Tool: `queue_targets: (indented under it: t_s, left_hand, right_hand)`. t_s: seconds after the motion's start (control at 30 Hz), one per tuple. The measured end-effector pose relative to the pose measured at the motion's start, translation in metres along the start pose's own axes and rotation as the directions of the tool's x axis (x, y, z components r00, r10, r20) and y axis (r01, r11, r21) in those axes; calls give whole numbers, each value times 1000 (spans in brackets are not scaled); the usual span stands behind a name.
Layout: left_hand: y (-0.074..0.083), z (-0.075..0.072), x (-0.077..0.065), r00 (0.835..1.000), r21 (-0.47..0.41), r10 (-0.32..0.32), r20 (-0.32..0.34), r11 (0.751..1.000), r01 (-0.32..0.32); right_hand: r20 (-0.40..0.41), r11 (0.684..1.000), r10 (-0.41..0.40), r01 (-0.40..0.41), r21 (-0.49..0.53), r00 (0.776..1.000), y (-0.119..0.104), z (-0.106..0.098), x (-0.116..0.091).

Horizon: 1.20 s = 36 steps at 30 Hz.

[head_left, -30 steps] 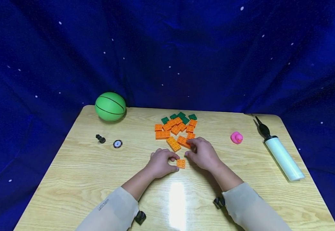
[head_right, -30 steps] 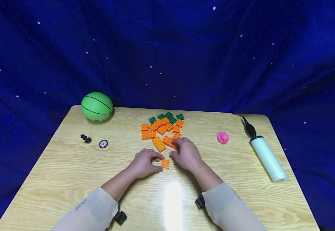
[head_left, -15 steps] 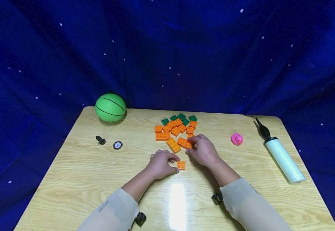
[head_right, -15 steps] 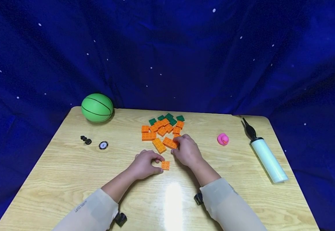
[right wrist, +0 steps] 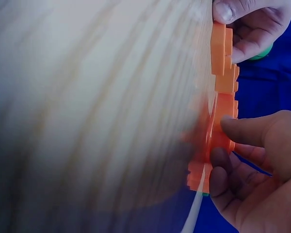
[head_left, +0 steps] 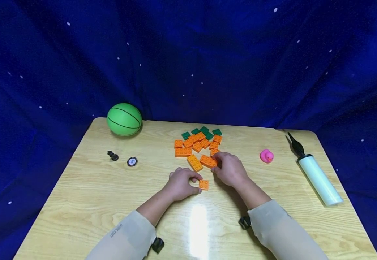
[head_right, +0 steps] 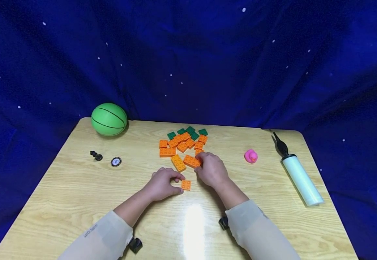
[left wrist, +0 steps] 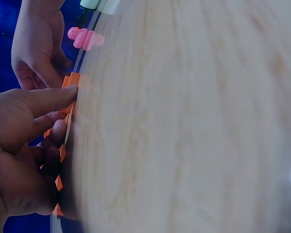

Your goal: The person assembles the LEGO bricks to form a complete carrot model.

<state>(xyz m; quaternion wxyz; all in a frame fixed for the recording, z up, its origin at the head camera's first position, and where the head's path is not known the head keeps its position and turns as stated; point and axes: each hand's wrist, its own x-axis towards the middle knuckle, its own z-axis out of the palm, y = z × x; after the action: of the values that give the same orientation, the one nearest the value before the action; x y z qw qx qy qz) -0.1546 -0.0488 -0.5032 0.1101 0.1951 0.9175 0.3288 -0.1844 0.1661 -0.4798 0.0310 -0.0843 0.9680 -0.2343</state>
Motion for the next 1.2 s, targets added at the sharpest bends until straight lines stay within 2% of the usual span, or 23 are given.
queue_targets:
  t_s: [0.2, 0.57, 0.8, 1.2]
  left_hand:
    - [0, -2, 1, 1000, -16, -4, 9, 1000, 4]
    - [-3, -4, -1, 1000, -123, -25, 10, 992, 26]
    - [-6, -10, -2, 999, -220, -48, -24, 975, 41]
    - [-7, -14, -3, 992, -232, -53, -112, 972, 25]
  right_hand:
    - [-19, 1000, -9, 10, 19, 1000, 2, -4, -6]
    - [-49, 999, -33, 35, 38, 998, 1, -12, -19]
    - [-50, 998, -46, 48, 35, 998, -4, -16, -27]
    - [-30, 995, -85, 87, 57, 996, -7, -10, -39]
